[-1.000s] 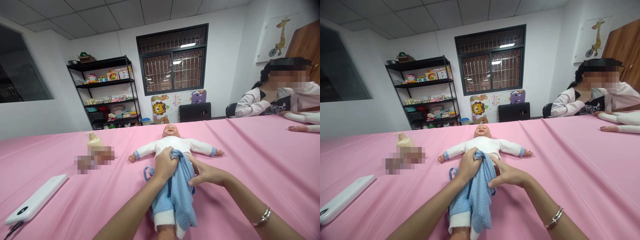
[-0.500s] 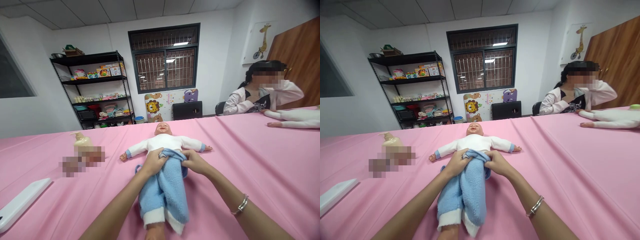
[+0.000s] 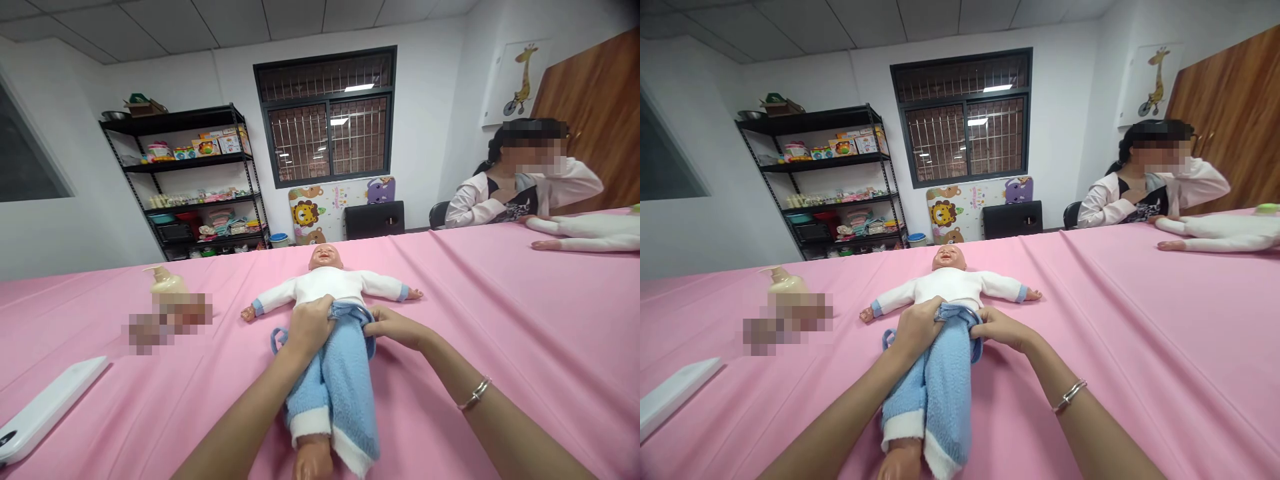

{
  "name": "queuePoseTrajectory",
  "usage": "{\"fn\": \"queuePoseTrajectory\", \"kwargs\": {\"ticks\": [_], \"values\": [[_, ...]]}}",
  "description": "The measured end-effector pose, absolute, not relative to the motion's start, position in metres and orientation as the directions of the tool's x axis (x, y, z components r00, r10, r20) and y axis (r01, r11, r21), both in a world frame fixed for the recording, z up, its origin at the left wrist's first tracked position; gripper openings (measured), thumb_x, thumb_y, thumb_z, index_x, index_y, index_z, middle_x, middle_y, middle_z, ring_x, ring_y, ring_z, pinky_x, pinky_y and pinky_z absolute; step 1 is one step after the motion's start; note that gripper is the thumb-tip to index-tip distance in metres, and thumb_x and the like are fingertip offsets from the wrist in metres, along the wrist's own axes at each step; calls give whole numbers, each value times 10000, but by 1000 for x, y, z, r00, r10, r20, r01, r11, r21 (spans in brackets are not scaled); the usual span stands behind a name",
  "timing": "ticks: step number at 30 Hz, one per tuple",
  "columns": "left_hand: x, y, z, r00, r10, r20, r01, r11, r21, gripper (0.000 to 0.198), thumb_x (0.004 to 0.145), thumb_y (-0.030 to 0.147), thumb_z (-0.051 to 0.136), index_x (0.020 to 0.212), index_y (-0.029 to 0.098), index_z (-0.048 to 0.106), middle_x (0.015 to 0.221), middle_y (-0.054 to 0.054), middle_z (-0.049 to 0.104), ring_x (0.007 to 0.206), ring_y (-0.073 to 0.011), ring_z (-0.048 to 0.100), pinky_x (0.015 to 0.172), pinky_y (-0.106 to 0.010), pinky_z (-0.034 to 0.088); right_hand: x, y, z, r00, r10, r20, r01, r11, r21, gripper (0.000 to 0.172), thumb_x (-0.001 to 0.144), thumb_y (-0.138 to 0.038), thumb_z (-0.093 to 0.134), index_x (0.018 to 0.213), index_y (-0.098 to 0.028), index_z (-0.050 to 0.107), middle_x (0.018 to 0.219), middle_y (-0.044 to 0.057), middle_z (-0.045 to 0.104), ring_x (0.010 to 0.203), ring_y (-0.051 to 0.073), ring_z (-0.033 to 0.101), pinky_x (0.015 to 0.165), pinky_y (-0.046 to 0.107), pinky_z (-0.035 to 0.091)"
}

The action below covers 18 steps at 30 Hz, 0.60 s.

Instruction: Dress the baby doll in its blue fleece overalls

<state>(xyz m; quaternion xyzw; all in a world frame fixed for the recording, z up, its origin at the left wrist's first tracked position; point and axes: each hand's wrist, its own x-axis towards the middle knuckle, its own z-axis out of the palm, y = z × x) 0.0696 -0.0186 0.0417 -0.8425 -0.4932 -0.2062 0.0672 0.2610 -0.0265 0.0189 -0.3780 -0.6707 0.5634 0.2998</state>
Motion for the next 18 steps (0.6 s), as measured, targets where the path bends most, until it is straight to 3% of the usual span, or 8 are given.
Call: {"fn": "queuePoseTrajectory", "kwargs": {"ticks": [4,8,18], "values": [[66,-19,40,419,798,434,809,-545,221,138,761,192,441,870,204,527,891,-11,617,828,-168,554,660,-246,362,259,-33,28,-597,802,1,119,90,-989,295,592,-306,701,798,-131,584,757,-4,545,725,114,485,686,247,402],[65,-20,39,465,759,456,743,-614,265,168,723,164,447,872,201,517,887,-13,593,827,-167,533,674,-250,365,255,-31,24,-527,849,39,128,125,-984,297,582,-366,714,696,-127,581,644,-27,507,640,100,453,627,239,379],[64,-23,41,595,660,459,627,-738,250,140,697,213,483,835,192,480,829,-9,534,747,-151,495,632,-239,344,255,-18,2,-371,913,171,-20,177,-984,261,619,-325,689,659,-130,520,663,-30,493,635,86,415,604,217,318]]}}
